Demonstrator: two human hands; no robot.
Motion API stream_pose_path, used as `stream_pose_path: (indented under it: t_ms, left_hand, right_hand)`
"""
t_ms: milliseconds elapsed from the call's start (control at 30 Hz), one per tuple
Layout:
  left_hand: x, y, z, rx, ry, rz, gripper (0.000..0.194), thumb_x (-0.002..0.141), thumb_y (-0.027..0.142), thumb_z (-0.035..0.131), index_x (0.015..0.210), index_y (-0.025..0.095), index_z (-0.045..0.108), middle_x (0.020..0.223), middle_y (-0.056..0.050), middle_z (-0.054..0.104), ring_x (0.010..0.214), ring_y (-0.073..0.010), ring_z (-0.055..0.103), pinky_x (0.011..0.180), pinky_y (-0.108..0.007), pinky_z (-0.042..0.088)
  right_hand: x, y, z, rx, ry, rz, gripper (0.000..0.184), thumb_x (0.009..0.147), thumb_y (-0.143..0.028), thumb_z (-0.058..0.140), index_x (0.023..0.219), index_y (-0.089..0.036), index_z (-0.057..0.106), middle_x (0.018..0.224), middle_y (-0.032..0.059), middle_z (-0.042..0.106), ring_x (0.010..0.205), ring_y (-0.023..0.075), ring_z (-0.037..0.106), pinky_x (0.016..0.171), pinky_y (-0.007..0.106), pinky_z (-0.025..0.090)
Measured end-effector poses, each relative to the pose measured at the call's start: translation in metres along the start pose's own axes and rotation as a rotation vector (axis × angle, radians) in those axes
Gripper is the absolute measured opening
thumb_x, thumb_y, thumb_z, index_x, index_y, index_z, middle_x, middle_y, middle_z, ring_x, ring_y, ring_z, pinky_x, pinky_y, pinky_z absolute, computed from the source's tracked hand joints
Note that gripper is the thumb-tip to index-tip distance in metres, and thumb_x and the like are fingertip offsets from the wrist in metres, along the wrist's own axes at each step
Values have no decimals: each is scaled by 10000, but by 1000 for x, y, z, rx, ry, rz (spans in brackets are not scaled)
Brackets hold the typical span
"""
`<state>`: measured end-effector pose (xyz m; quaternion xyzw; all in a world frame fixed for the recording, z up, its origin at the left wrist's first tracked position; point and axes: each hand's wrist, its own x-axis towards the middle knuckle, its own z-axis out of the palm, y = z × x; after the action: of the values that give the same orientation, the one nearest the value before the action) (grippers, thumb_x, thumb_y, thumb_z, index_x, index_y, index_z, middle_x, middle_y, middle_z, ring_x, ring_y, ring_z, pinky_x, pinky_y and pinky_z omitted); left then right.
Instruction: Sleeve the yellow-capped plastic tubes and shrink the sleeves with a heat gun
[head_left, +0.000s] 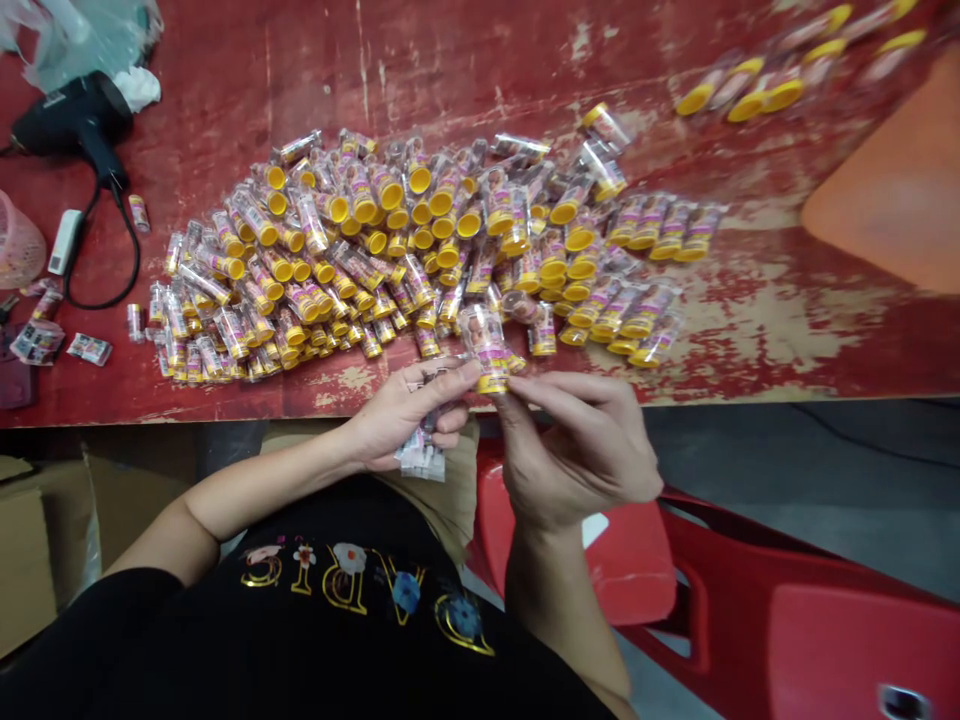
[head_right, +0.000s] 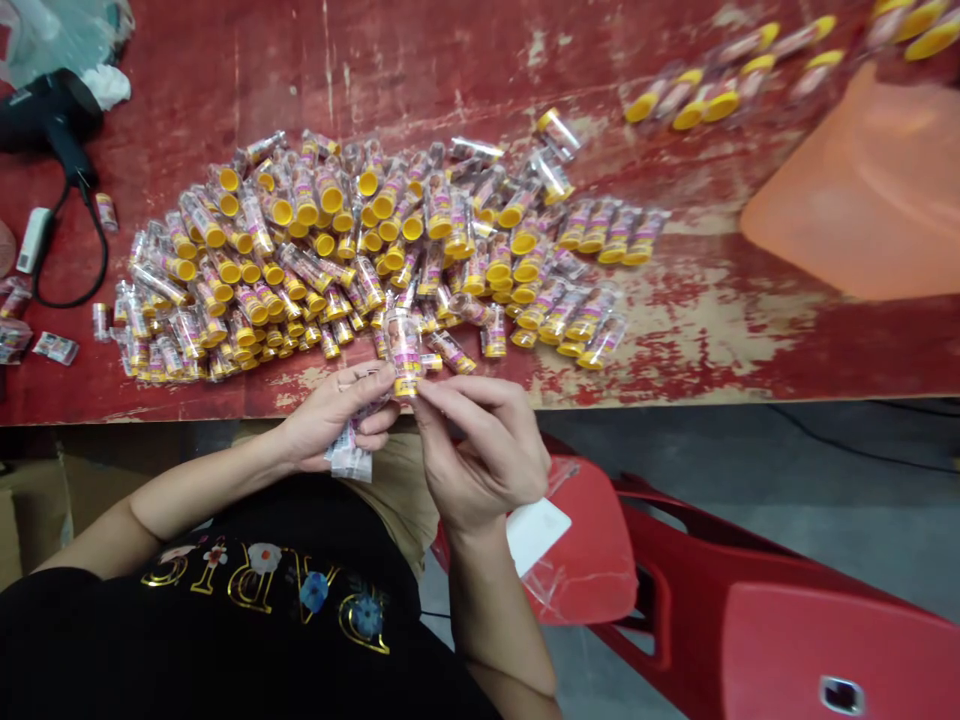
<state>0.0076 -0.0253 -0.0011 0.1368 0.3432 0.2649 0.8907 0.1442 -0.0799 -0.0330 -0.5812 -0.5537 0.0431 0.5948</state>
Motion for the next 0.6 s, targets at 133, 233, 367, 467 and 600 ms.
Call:
stream_pose_path:
  t_ms: [133, 233, 367, 467, 600]
  left_hand:
    - [-4, 1, 4, 15, -33, 26, 410, 726, 410, 937, 826, 147, 639, 626, 89, 450, 480, -5, 370, 414, -114, 277]
    - [-5, 0, 4, 28, -54, 37, 437, 710, 447, 940, 836, 148, 646, 611, 91, 461, 470, -7, 364, 410, -119, 274]
    - [-6, -2, 5, 30, -54, 44, 428, 716, 442, 936, 865, 150, 661, 627, 87, 484, 474, -9, 374, 415, -124, 273]
    - [-2, -1, 6, 36, -30, 48, 402, 738, 438, 924, 882, 152, 681, 600, 86, 478, 469, -19, 379, 419, -132, 288]
    - [9, 4, 6, 47, 33, 87, 302, 868, 381, 820, 1022, 130, 754, 843, -23, 686, 515, -16, 456, 437, -143, 352]
  right_hand:
    - [3, 4, 2, 4, 79, -241, 509, 790, -18, 824, 1183, -340, 802, 887, -10, 729, 741, 131, 687, 679, 276, 553]
    - [4, 6, 3, 39, 86, -272, 588, 776, 18, 820, 1233, -349, 785, 897, -11, 725, 753, 130, 688, 703, 280, 558]
    - [1, 5, 4, 58, 99, -262, 516, 788, 3, 813, 1184, -327, 799, 886, -5, 721, 755, 142, 686, 708, 294, 559]
    - [0, 11, 8, 72, 133, -182, 330, 813, -36, 806, 1040, -276, 808, 856, -3, 706, 753, 136, 676, 697, 283, 542]
    - [28, 68, 6, 4, 259, 63, 30, 910, -222, 750, 928, -203, 737, 861, 20, 650, 786, 157, 650, 676, 296, 540]
